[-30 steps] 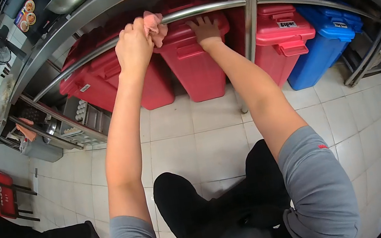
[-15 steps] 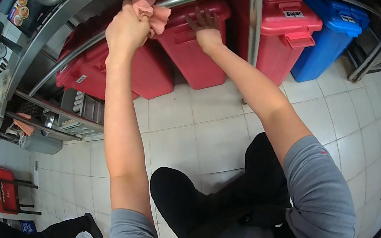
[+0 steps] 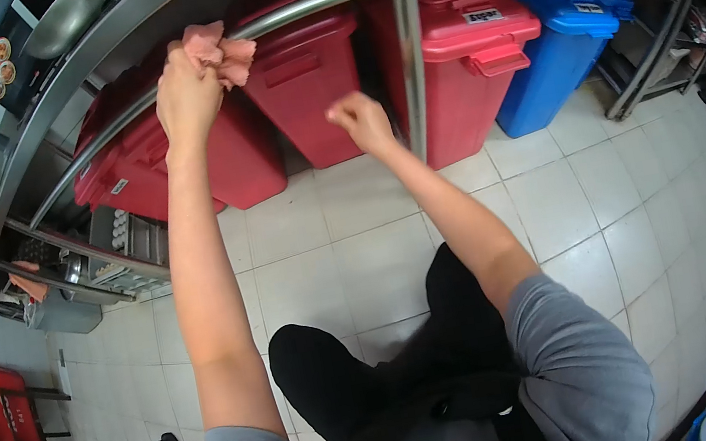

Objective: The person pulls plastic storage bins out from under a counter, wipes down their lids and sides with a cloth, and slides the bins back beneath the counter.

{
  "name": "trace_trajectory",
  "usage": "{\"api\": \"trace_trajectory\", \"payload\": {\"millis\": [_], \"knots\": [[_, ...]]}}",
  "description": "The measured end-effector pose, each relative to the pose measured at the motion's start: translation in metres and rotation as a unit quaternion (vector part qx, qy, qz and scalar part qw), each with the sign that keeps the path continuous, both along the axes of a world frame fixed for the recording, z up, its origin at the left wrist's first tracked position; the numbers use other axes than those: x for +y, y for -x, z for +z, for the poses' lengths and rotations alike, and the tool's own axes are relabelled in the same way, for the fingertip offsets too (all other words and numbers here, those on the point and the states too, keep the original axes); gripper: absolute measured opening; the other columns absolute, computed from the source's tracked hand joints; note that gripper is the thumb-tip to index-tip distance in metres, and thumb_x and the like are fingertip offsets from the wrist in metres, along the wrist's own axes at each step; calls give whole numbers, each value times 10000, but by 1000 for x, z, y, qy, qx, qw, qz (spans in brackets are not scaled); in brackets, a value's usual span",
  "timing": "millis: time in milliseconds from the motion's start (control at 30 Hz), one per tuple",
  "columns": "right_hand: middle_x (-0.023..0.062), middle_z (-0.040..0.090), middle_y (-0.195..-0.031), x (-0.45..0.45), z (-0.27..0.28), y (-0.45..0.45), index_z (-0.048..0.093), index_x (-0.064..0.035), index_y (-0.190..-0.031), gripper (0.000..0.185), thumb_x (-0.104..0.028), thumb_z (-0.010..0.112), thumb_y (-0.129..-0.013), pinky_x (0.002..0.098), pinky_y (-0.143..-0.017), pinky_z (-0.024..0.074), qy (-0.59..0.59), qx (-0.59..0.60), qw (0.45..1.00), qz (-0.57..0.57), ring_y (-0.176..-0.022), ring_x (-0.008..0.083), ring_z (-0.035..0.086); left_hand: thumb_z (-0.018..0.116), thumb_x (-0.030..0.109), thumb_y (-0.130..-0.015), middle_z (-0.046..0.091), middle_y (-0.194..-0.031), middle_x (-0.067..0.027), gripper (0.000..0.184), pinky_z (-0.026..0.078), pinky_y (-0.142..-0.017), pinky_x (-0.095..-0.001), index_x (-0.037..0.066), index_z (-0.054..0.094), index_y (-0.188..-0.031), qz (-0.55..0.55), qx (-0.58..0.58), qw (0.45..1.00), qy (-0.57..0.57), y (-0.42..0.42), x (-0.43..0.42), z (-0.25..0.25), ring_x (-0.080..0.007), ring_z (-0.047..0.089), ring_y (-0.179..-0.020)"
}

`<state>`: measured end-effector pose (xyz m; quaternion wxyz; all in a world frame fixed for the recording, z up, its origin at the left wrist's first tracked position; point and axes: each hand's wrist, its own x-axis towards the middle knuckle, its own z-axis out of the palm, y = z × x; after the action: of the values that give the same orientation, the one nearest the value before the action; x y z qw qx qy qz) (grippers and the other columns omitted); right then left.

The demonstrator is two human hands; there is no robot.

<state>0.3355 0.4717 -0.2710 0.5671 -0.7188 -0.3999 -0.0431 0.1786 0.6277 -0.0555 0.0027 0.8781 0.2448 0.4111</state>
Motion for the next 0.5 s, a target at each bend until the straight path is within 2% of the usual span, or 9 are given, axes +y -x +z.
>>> {"api": "trace_trajectory", "payload": {"millis": [67, 100, 167, 200, 267, 300, 333, 400, 500], "knots": [[144, 667, -1116, -47, 0, 27, 721, -51, -944, 299, -343, 666, -914, 342, -776, 528, 112, 197, 972, 64, -940, 221, 660, 580, 152, -831, 625, -1048, -287, 328, 486, -824, -534, 1, 468, -1099, -21, -8, 1000, 3, 0, 3, -6, -471, 605, -967], [144, 667, -1116, -57, -7, 35, 721, -51, -944, 299, -343, 666, -914, 342, -776, 528, 110, 198, 972, 59, -940, 221, 660, 575, 152, -840, 606, -1076, -294, 326, 485, -832, -526, -7, 462, -1101, -23, -22, 999, -3, -1, 7, -10, -470, 596, -983], [115, 622, -1229, -69, -23, 47, 641, -107, -1215, 492, -516, 567, -951, 366, -877, 517, -138, 473, 844, 213, -1073, 203, 609, 575, 117, -849, 548, -1137, -304, 355, 480, -850, -518, -25, 459, -1152, -26, -22, 999, 18, 0, -5, -12, -473, 560, -1039], [115, 622, -1229, -77, -13, 54, 641, -107, -1215, 492, -516, 567, -951, 366, -877, 517, -143, 469, 845, 211, -1073, 203, 609, 575, 117, -849, 548, -1137, -304, 355, 480, -850, -518, -25, 459, -1152, -31, -24, 999, 14, 2, -20, -15, -473, 560, -1039], [108, 518, -1380, -94, 22, 70, 404, -148, -1457, 753, -675, 450, -921, 443, -987, 478, -246, 553, 725, 327, -1229, 250, 522, 587, 69, -834, 510, -1177, -299, 412, 472, -862, -520, -14, 465, -1218, -84, -70, 994, -29, 5, -68, -30, -479, 526, -1086], [127, 396, -1486, -101, 29, 71, 256, -139, -1524, 902, -750, 401, -876, 495, -1037, 445, -251, 572, 680, 384, -1329, 287, 440, 597, 116, -854, 493, -1212, -278, 436, 452, -892, -505, 2, 463, -1253, -116, -24, 993, -20, 8, -98, -40, -472, 503, -1123], [127, 396, -1486, -108, 27, 72, 256, -139, -1524, 902, -750, 401, -876, 495, -1037, 445, -255, 572, 680, 382, -1329, 287, 440, 607, 163, -874, 476, -1246, -257, 462, 433, -922, -491, 17, 460, -1288, -147, 24, 989, -11, 9, -128, -50, -464, 480, -1160], [126, 397, -1490, -124, 21, 73, 278, -117, -1511, 940, -775, 399, -851, 493, -1063, 426, -344, 588, 523, 512, -1370, 290, 401, 707, 256, -824, 424, -1353, -238, 642, 398, -998, -462, 62, 438, -1373, -292, 153, 944, 5, -8, -157, -97, -434, 419, -1256], [127, 432, -1460, -159, 3, 68, 338, -109, -1463, 880, -728, 475, -853, 448, -1041, 446, -414, 540, 614, 399, -1348, 269, 431, 799, 345, -730, 431, -1401, -216, 855, 360, -1068, -462, 75, 400, -1436, -396, 246, 883, 58, 0, -212, -107, -405, 396, -1320]]}}
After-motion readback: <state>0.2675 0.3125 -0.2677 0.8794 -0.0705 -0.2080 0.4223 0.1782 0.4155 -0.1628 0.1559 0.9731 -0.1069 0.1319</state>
